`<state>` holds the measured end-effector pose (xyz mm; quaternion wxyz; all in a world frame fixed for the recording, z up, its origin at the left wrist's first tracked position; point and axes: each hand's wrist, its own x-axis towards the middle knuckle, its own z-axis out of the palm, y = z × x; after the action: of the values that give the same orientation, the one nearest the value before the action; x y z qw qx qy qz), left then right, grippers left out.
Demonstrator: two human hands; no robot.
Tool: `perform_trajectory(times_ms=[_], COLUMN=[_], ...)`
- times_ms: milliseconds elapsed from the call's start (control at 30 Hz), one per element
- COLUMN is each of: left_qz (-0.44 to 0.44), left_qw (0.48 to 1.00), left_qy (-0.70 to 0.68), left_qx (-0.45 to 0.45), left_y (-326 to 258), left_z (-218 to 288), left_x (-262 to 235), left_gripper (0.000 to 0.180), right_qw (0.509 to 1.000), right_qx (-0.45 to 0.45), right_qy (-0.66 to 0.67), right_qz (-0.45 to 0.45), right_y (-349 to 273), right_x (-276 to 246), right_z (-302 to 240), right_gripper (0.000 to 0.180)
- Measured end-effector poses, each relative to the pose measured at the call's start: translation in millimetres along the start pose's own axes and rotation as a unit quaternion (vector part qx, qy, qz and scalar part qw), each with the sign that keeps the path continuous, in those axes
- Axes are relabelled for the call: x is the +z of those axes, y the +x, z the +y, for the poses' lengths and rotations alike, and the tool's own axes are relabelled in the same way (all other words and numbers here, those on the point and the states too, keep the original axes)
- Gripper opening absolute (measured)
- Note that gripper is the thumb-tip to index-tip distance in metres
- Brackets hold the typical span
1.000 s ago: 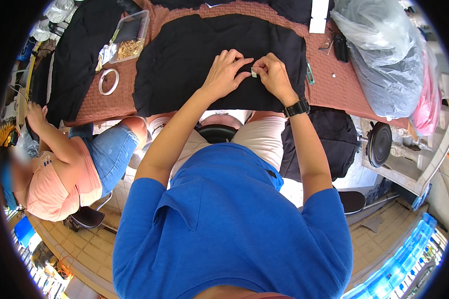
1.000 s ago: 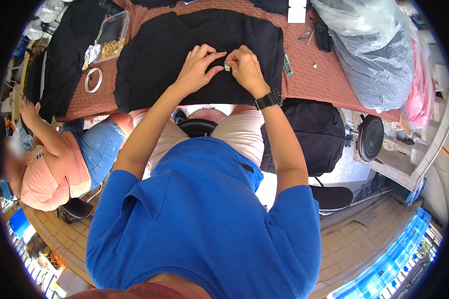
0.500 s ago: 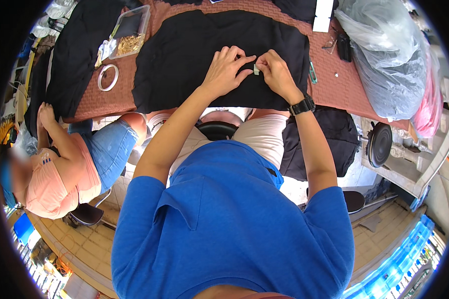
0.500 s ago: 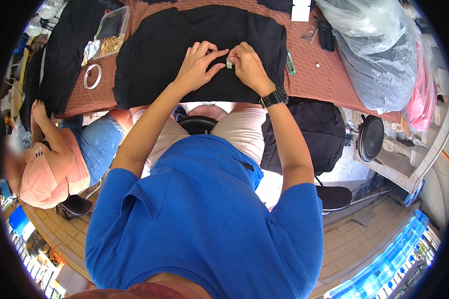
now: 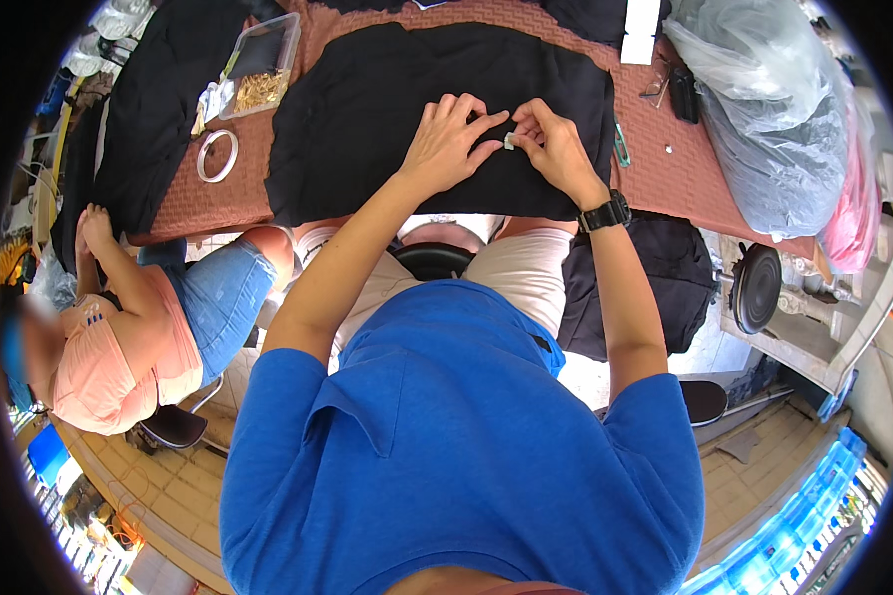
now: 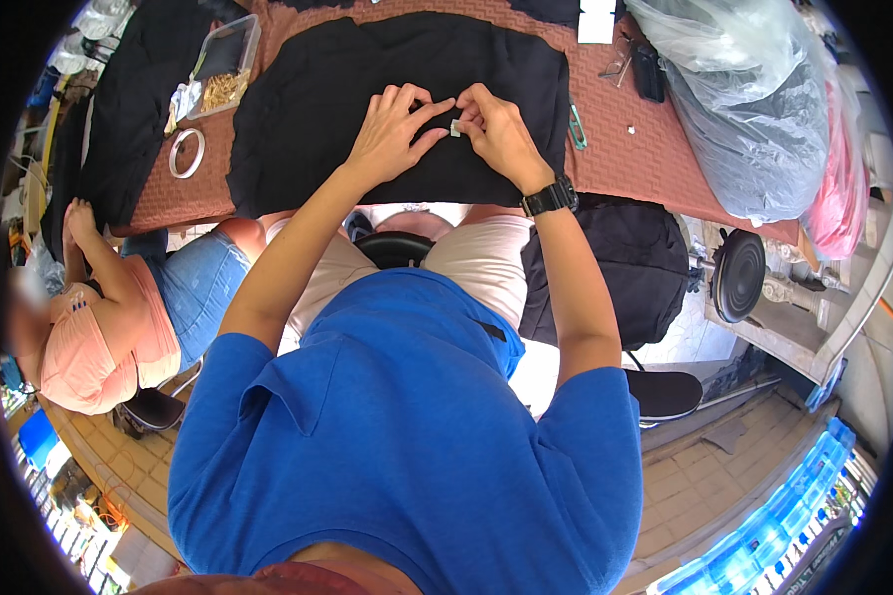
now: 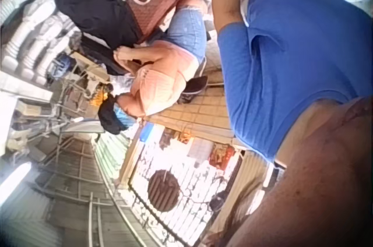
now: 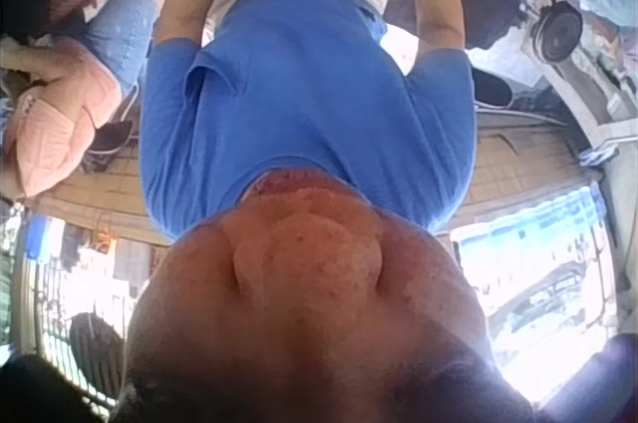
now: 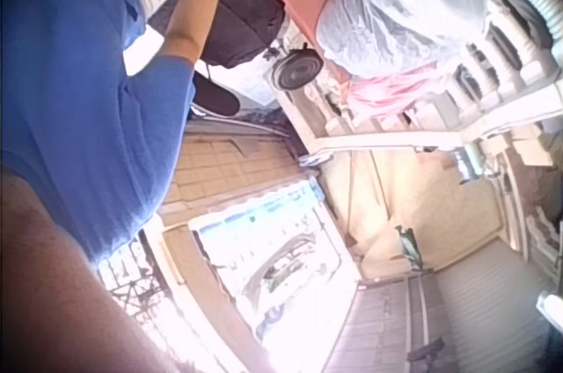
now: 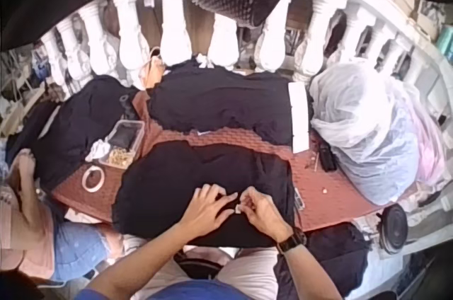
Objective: The person sews a small white label onto a black garment using a needle and thread by hand, and then unfolds the fabric on the table.
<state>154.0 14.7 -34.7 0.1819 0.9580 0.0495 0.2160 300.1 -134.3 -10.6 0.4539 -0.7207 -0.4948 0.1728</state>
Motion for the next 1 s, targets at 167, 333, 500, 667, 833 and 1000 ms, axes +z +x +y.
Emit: perform_trajectory(times_ms=[167,333,500,667,833,1000], left_qz=[0.018,0.036,0.028,0.034,0.045,0.045], left_qw=[0.998,0.997,0.998,0.997,0.996,0.995], left_qy=[-0.051,-0.045,-0.021,-0.019,-0.020,-0.018], left_qx=[0.021,0.054,0.044,0.062,0.076,0.088], left_y=[-0.3,-2.8,-1.9,-4.4,-4.6,-5.8], left_z=[-3.7,-3.7,1.2,-1.4,1.4,-1.0], left_x=[1.3,2.5,-1.7,0.4,-1.8,0.2], left_gripper=[0.031,0.020,0.019,0.020,0.021,0.021], right_qw=[0.997,0.996,0.996,0.995,0.994,0.990], right_qx=[-0.032,-0.057,-0.083,-0.086,-0.092,-0.116], right_qy=[-0.061,-0.059,-0.029,-0.042,-0.051,-0.072], right_qz=[-0.037,-0.034,-0.023,-0.015,-0.018,-0.018], right_y=[2.8,2.1,-6.2,-4.4,-2.5,-2.5], right_x=[-1.2,-1.0,-3.4,-2.2,-2.2,-2.4], right_z=[8.6,4.9,6.5,4.6,7.8,6.8], right_gripper=[0.012,0.007,0.007,0.008,0.009,0.009])
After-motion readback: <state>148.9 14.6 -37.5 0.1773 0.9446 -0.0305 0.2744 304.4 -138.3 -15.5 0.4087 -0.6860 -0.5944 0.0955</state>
